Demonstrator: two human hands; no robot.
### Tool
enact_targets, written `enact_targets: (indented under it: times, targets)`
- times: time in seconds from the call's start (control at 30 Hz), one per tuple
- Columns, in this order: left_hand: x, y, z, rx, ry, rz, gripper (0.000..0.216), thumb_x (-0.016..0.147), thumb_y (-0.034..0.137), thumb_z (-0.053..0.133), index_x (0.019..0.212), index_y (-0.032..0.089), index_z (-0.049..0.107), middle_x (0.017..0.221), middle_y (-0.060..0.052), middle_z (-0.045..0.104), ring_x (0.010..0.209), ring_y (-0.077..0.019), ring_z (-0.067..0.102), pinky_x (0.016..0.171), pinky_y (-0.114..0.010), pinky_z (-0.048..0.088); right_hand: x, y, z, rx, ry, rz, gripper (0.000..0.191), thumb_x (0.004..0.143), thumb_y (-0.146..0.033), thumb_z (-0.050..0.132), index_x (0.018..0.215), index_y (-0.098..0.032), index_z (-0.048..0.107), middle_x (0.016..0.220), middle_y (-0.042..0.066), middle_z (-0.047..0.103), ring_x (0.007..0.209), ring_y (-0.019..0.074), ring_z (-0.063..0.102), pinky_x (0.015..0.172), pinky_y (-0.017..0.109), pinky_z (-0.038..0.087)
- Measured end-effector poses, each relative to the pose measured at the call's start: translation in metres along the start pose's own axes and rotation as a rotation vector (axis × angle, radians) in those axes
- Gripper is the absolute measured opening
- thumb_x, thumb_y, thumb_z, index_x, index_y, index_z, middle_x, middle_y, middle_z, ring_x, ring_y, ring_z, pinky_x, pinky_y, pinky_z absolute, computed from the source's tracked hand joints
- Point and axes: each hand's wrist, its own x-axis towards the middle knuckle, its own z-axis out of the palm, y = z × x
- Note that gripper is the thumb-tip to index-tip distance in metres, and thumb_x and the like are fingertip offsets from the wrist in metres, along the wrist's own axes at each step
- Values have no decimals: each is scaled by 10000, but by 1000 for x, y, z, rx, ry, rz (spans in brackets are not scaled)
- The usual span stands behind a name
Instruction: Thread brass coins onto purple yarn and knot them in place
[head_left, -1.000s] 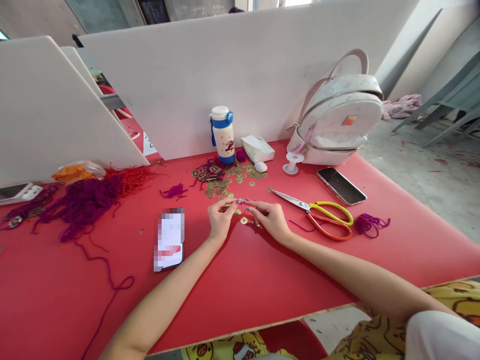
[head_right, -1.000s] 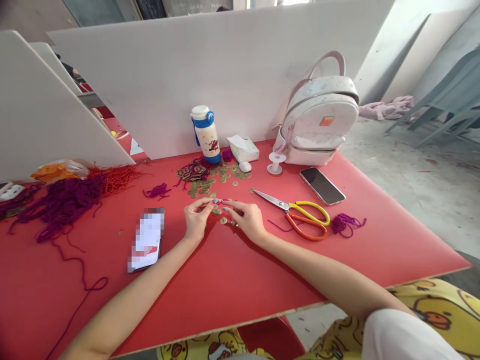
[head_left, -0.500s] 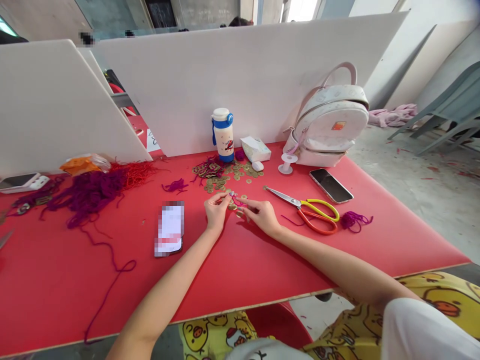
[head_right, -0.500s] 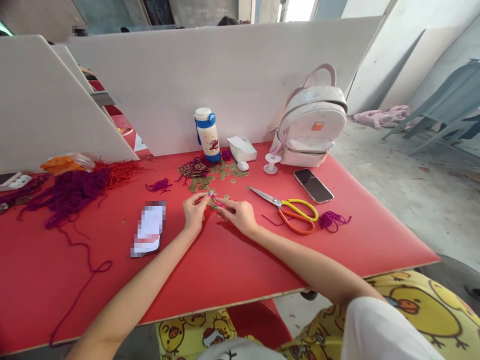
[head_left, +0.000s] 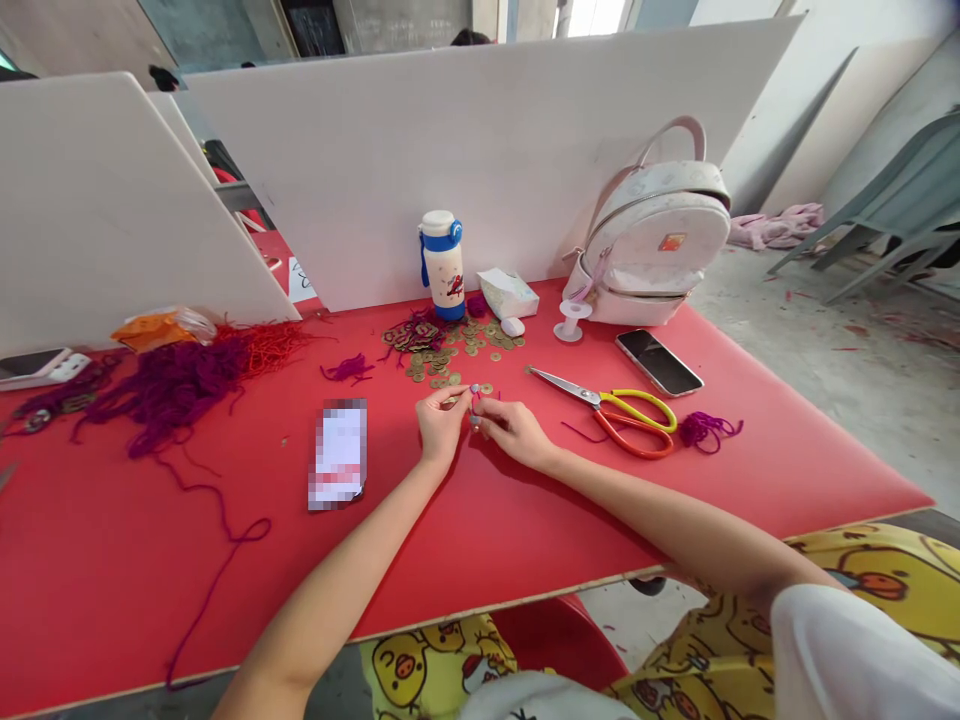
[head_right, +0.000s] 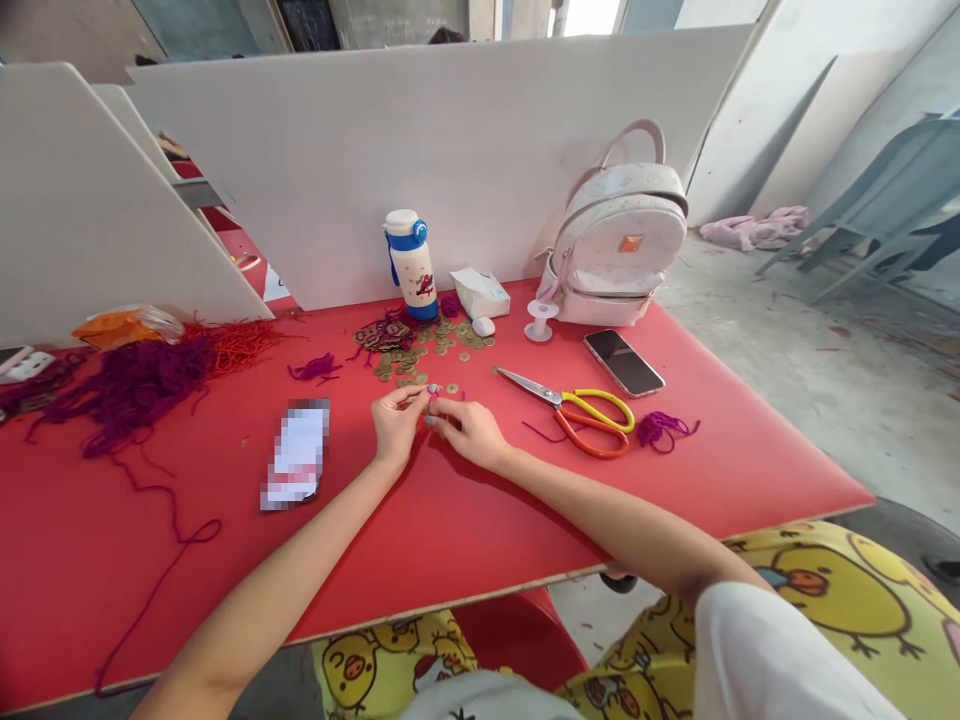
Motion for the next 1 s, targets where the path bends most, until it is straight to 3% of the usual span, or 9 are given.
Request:
enact_targets:
  times: [0.13, 0.27, 0.47, 0.63, 0.73, 0.83, 1.0]
  targets:
    - [-2, 0, -1, 103, -19, 34, 139, 729, 245, 662, 785, 152, 748, 798, -72, 753, 693, -177, 675, 662, -266, 515, -4, -5, -6, -243, -69, -119, 140, 875, -178, 443, 757, -198, 516, 672, 5, 557, 602, 141, 477, 592, 243, 304]
    - [-4, 0, 0, 168, -108, 32, 147, 755, 271, 659, 783, 153, 741, 778, -72, 744, 668, -179, 670, 637, -268, 516, -2, -5, -15, -209, -35, -225, 162, 907, -190, 426, 777, -196, 522, 769, 38, 577, 690, 163, 515, 644, 261, 349]
    - [-3, 2, 1, 122, -181, 45, 151, 784, 250, 631, 825, 152, 738, 863, -83, 748, 785, -192, 693, 703, -266, 536, 6, 2, -23, 25, 160, -158, 257, 952, -239, 396, 718, -197, 495, 738, 13, 461, 682, 157, 468, 662, 286, 376]
    - [-4, 2, 1, 150, -251, 3, 186, 797, 285, 626, 851, 141, 731, 867, -91, 743, 622, -175, 683, 580, -269, 546, 12, 12, -26, 87, 259, -140, 253, 947, -243, 410, 708, -198, 481, 724, 4, 446, 696, 158, 442, 674, 295, 358]
    - [-5, 2, 1, 136, -259, 3, 180, 785, 287, 640, 842, 146, 734, 883, -89, 744, 652, -181, 692, 580, -268, 558, 15, 17, -26, 129, 313, -81, 266, 937, -252, 424, 677, -199, 442, 698, -9, 410, 664, 149, 407, 650, 290, 338]
    - [-5, 2, 2, 132, -247, 5, 144, 766, 257, 648, 815, 154, 737, 866, -80, 748, 691, -187, 699, 610, -274, 569, 16, 20, -28, 149, 348, -27, 277, 926, -272, 445, 659, -197, 441, 694, -12, 394, 663, 149, 398, 646, 291, 333]
    - [-5, 4, 2, 104, -235, 1, 135, 754, 266, 666, 796, 154, 730, 803, -65, 740, 628, -172, 688, 618, -280, 573, 16, 18, -32, 274, 313, -65, 305, 931, -384, 470, 702, -196, 541, 812, 24, 497, 800, 177, 492, 781, 324, 401]
